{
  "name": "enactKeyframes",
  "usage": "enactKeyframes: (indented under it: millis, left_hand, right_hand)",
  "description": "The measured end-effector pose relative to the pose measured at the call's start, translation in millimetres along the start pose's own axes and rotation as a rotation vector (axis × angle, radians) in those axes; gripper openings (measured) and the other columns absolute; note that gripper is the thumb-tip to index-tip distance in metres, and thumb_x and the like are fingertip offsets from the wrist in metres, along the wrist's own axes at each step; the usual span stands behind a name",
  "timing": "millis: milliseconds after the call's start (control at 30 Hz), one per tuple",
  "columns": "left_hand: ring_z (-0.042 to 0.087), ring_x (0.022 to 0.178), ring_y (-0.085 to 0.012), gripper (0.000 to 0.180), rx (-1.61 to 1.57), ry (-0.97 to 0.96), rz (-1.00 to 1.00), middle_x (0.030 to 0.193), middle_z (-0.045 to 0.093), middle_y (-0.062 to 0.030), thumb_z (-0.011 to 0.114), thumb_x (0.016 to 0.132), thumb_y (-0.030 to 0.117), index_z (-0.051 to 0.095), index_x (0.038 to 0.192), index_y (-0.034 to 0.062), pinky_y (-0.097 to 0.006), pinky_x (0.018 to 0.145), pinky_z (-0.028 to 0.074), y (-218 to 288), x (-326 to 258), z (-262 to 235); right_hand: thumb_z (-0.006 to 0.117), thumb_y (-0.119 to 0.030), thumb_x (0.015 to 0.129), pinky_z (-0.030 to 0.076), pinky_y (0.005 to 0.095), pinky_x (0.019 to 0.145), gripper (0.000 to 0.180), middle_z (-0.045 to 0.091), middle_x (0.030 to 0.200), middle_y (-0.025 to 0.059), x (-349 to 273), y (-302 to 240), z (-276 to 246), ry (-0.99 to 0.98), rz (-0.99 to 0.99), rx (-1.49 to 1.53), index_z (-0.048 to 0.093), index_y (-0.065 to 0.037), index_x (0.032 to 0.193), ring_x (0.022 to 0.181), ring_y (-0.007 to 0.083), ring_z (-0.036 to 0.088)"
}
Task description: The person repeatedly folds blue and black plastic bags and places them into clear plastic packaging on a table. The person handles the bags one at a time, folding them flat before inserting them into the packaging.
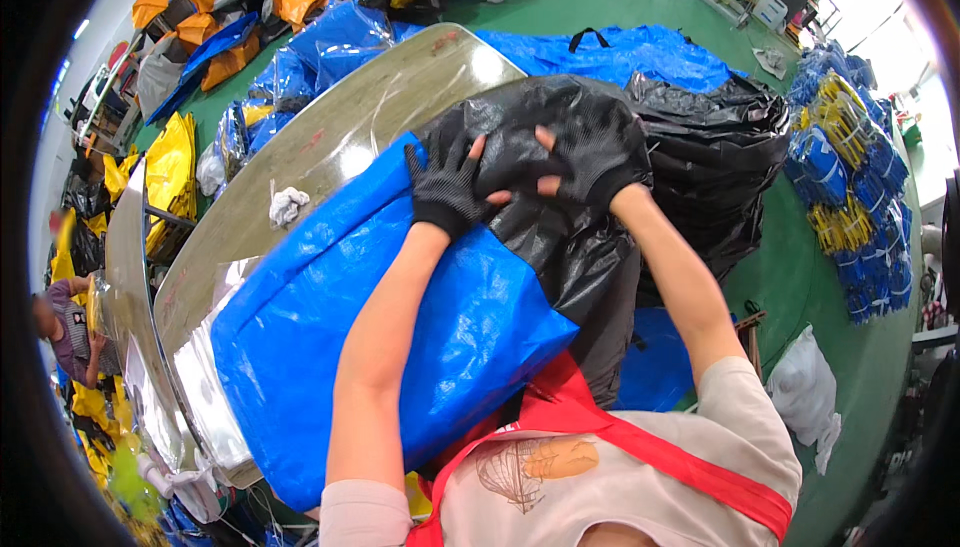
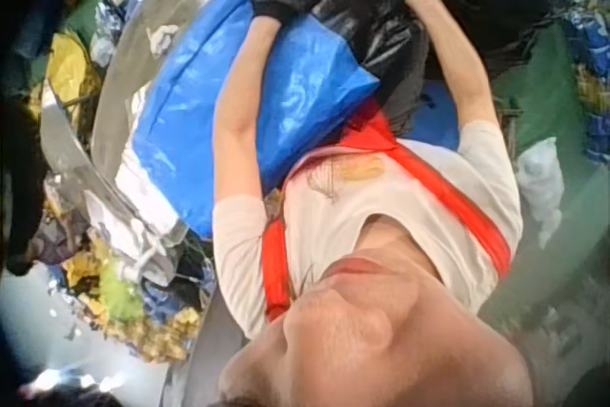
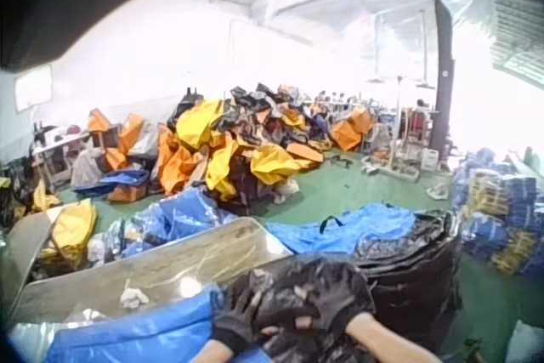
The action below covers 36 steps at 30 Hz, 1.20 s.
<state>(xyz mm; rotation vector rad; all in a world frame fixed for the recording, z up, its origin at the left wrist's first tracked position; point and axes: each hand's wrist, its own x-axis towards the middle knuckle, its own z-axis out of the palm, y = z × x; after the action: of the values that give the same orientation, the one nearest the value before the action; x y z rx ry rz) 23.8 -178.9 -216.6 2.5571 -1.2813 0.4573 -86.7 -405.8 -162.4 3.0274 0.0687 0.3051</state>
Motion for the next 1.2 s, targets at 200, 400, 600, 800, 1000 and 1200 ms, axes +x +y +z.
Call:
enactKeyframes:
  millis: [200,400,600,800,1000,1200]
  left_hand:
    - [0.025,0.136,-0.0415,0.074,0.15,-0.334,-0.376,0.145,0.034,-0.02,0.05,0.084,0.06,0.036,0.142,0.0154,-0.062,0.108,0.008,-132.6,-258.9,-47.5]
    - [0.01,0.141,-0.0417,0.081,0.468,-0.78,-0.53,0.154,0.014,-0.0179,0.048,0.086,0.057,0.021,0.148,0.0117,-0.066,0.106,0.005,-134.6,-385.9,-144.8]
    - [0.027,0.136,-0.0401,0.07,-0.118,-0.256,-0.022,0.147,0.031,-0.0207,0.047,0.089,0.054,0.035,0.142,0.0095,-0.057,0.111,0.013,-86.3,-191.3,-103.5]
    - [0.025,0.136,-0.0417,0.085,0.101,-0.251,0.527,0.147,0.028,-0.0224,0.046,0.082,0.067,0.034,0.141,0.0063,-0.054,0.111,0.016,-7.1,-111.0,27.5]
    - [0.032,0.131,-0.0406,0.077,-0.131,-0.274,0.479,0.143,0.033,-0.0234,0.049,0.084,0.057,0.037,0.138,0.0032,-0.05,0.109,0.023,-15.5,-123.9,-4.0]
    - [0.037,0.127,-0.0404,0.068,-0.043,-0.402,0.094,0.139,0.038,-0.0247,0.049,0.087,0.047,0.039,0.136,-0.0001,-0.049,0.107,0.027,-112.6,-244.9,-95.2]
  right_hand:
    - [0.054,-0.067,0.075,-0.002,0.0601,0.109,0.084,0.025,0.149,0.0215,-30.3,13.7,91.3,-0.025,0.107,0.135,0.036,-0.021,0.143,0.139,0.0427,0.013]
    - [0.064,-0.058,0.074,0.018,0.0586,0.108,0.085,0.037,0.142,0.0218,-33.8,-3.8,34.8,-0.102,-0.123,0.678,0.033,-0.019,0.144,0.132,0.0445,0.03]
    - [0.062,-0.035,0.081,0.028,0.0577,0.104,0.045,0.057,0.12,0.0146,-189.3,-73.9,25.1,-0.028,-0.369,0.292,0.057,-0.017,0.122,0.113,0.0322,0.054]
    - [0.064,-0.022,0.074,0.047,0.046,0.086,0.021,0.064,0.091,0.0103,-99.4,-90.8,-61.8,0.201,-0.285,0.397,0.067,-0.007,0.09,0.087,0.0275,0.062]
    - [0.049,-0.041,0.089,0.049,0.0479,0.075,0.03,0.066,0.093,0.0157,95.7,-78.4,0.8,-0.487,-0.367,0.168,0.063,-0.018,0.104,0.086,0.0356,0.064]
    - [0.045,-0.053,0.09,0.046,0.046,0.087,0.046,0.063,0.111,0.0183,113.3,-65.8,80.5,-0.62,-0.235,0.331,0.061,-0.02,0.118,0.1,0.0384,0.06]
